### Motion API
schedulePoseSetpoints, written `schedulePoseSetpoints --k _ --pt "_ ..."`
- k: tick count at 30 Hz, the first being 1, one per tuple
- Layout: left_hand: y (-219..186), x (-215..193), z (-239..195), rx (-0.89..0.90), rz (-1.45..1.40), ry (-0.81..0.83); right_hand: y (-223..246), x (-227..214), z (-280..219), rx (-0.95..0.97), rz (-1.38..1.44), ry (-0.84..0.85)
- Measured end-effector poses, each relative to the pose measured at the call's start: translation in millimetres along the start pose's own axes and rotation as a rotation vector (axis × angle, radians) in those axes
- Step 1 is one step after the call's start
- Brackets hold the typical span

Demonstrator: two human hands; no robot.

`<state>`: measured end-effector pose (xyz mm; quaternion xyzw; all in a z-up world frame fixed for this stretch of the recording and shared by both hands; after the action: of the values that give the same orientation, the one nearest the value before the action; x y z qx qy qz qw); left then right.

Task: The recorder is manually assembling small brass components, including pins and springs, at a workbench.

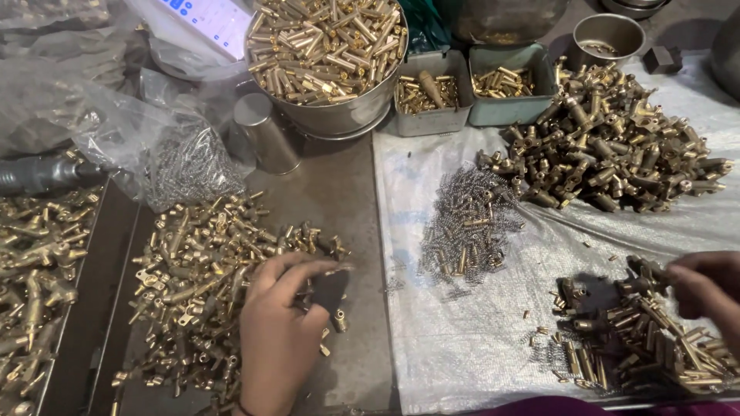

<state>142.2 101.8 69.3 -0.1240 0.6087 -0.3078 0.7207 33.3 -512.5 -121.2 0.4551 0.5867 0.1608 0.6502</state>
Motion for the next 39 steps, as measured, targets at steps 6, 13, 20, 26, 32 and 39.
schedulePoseSetpoints --k 6,13,20,26,32,39 --pt "-12 99 -38 -0.744 -1.085 0.331 208 116 -89 0.108 0.191 0.472" --pt "-50 146 -49 -0.574 -1.366 0.485 239 170 -123 0.058 0.288 0.843" --pt "-51 154 -51 -0.555 -1.308 0.479 221 176 -127 0.120 0.537 0.871" --pt "-53 146 -51 -0.557 -1.264 0.461 223 178 -129 0.101 0.538 0.910" --pt "-56 138 -50 -0.555 -1.208 0.453 222 177 -128 0.059 0.462 0.905" --pt "-60 135 -52 -0.548 -1.240 0.456 218 178 -129 0.074 0.434 0.906"
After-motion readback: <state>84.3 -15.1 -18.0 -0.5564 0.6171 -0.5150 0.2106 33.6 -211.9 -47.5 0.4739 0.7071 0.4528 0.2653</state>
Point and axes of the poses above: each hand's wrist, its own z-axis towards the middle knuckle, its own x-axis out of the palm, y = z × x, the point moved 9 cm from there along z, towards the middle knuckle, and after that the axes turned 6 degrees about y, right-handed, at the moved point
